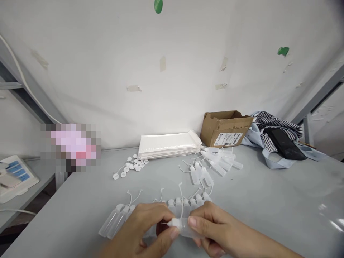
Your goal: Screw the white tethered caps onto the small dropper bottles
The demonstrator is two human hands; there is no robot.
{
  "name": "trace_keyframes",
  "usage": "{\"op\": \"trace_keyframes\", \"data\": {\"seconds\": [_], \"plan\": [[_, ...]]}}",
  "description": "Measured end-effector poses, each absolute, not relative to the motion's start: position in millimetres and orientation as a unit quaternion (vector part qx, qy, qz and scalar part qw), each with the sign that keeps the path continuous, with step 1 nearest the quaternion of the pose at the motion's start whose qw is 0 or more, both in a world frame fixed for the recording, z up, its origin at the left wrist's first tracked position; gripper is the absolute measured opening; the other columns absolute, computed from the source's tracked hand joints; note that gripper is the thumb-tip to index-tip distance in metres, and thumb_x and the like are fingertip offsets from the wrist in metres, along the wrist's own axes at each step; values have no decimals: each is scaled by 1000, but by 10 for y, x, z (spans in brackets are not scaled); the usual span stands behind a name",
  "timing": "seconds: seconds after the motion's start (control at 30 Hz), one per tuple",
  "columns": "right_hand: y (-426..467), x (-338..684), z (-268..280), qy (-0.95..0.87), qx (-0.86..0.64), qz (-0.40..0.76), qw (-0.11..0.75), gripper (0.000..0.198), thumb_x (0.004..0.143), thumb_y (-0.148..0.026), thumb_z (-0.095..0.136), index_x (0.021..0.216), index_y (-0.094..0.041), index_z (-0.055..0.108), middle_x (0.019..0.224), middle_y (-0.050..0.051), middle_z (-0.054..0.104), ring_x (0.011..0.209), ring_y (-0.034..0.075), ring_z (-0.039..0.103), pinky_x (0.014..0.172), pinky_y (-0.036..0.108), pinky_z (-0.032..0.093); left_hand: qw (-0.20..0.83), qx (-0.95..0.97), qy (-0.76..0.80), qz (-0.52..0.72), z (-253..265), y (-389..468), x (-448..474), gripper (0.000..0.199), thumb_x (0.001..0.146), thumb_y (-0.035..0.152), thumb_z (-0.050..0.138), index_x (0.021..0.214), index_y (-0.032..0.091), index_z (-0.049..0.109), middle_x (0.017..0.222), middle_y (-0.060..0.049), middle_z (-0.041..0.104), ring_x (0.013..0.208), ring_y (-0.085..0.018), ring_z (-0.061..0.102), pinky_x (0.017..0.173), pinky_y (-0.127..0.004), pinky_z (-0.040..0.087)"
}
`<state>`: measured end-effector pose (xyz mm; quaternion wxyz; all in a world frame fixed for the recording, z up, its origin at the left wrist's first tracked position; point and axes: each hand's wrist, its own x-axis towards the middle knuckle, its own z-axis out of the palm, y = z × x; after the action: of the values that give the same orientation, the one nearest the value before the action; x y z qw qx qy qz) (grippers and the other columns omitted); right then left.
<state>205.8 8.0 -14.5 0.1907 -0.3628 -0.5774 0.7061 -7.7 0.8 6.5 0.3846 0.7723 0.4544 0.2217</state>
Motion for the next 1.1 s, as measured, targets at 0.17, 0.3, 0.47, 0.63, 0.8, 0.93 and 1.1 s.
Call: {"op": "trace_keyframes", "data": {"seconds": [0.17,0.3,0.47,0.63,0.8,0.93,1.1], "plan": [[178,2121,-156,-528,-350,722,278,51,86,-62,47,67,-15,51,40,-9,32,35,5,23,39,19,19,272,814,458,233,88,366,-381,27,87,43,52,94,24,69,87,-1,70,82,-16,63,78,-23,49],[312,2224,-71,-551,-447,591,384,46,89,-59,43,75,-16,53,47,-9,33,42,7,26,45,22,22,107,695,668,241,-61,829,-857,31,92,38,42,100,20,66,110,-6,67,103,-24,60,88,-33,48],[488,2394,-41,-637,-565,329,408,49,91,-58,39,62,-19,45,55,-3,40,52,12,37,53,25,31,81,662,722,185,-343,1126,-1168,27,90,31,56,111,14,59,115,-10,62,103,-25,60,88,-45,50],[659,2586,-30,-664,-638,142,364,46,96,-50,25,70,-20,47,58,0,48,54,15,46,54,26,36,69,672,727,127,-442,1126,-1067,31,90,32,57,117,17,56,118,-8,59,99,-22,61,83,-43,53],[777,2705,-88,-684,-675,91,261,36,96,-38,32,74,-18,52,63,5,59,58,18,54,55,26,34,48,669,735,103,-413,1103,-1057,18,89,25,49,91,15,64,91,-8,70,87,-25,66,73,-35,50],[776,2679,-201,-701,-690,71,168,23,93,-28,43,83,-16,60,79,10,67,70,22,62,56,27,33,36,663,741,101,-361,1062,-1110,20,78,25,46,71,20,65,73,-5,72,76,-29,67,57,-30,43],[734,2614,-211,-712,-687,49,134,21,92,-32,50,94,-16,62,92,11,66,78,24,64,61,28,41,43,658,745,99,-294,1010,-1139,25,73,33,49,54,22,62,49,1,63,58,-26,64,50,-25,36]]}}
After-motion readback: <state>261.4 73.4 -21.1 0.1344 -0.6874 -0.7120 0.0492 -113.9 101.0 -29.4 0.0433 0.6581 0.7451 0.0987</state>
